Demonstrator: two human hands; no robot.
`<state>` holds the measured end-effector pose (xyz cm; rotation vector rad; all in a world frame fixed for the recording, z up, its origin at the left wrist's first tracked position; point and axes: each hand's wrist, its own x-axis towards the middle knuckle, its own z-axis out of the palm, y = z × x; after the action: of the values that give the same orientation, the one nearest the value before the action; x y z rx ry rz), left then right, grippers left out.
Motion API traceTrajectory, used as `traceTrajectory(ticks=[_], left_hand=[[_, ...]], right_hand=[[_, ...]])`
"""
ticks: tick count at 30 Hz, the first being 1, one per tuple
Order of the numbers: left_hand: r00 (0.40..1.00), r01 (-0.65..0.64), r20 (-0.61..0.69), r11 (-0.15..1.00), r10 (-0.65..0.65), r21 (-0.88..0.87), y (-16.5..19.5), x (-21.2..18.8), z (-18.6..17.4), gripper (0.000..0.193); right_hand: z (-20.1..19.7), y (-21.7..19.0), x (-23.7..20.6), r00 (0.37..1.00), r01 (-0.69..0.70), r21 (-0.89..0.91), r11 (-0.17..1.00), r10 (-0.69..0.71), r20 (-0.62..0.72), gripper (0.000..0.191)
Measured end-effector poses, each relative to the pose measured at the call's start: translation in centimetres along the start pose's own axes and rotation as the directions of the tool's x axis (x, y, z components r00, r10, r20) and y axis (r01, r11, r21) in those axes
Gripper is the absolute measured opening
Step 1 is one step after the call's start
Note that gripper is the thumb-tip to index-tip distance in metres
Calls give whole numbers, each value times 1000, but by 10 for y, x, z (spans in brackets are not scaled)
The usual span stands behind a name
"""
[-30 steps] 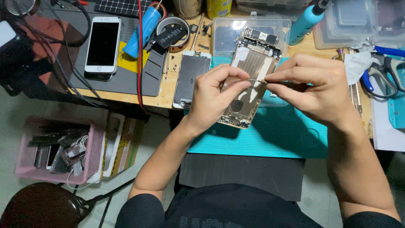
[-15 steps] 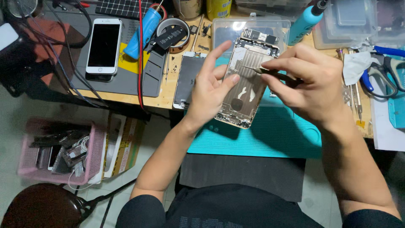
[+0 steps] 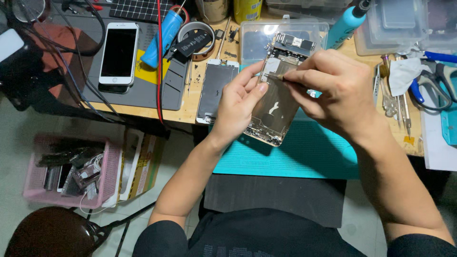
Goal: The person disassembles a smartphone rear housing on a repair mat, using tweezers and a screwdriver to pry out and remove small internal components and screws, placing the removed parts on the workbench beside the housing.
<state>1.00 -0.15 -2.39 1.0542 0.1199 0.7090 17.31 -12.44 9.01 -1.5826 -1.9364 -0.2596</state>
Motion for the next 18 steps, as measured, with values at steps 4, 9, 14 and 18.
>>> traceTrajectory(ticks=[4,9,14,18], left_hand=[[1000,-3,-3,1000,3,20,2,-2,3,45],[1000,-21,-3,999,21,48,4,-2,5,45],[1000,-15,-15,996,17,87,9,-3,6,45],[1000,-12,-10,995,13,99,10,-4,8,45]], right_hand=[[2,0,0,1000,11,-30,1000,-12,-16,23],[3,0,0,999,10,-14,1000,-10,-35,20],[3,0,0,999,12,-10,1000,-12,-39,19],[4,0,0,999,13,4,1000,-13,-39,19]])
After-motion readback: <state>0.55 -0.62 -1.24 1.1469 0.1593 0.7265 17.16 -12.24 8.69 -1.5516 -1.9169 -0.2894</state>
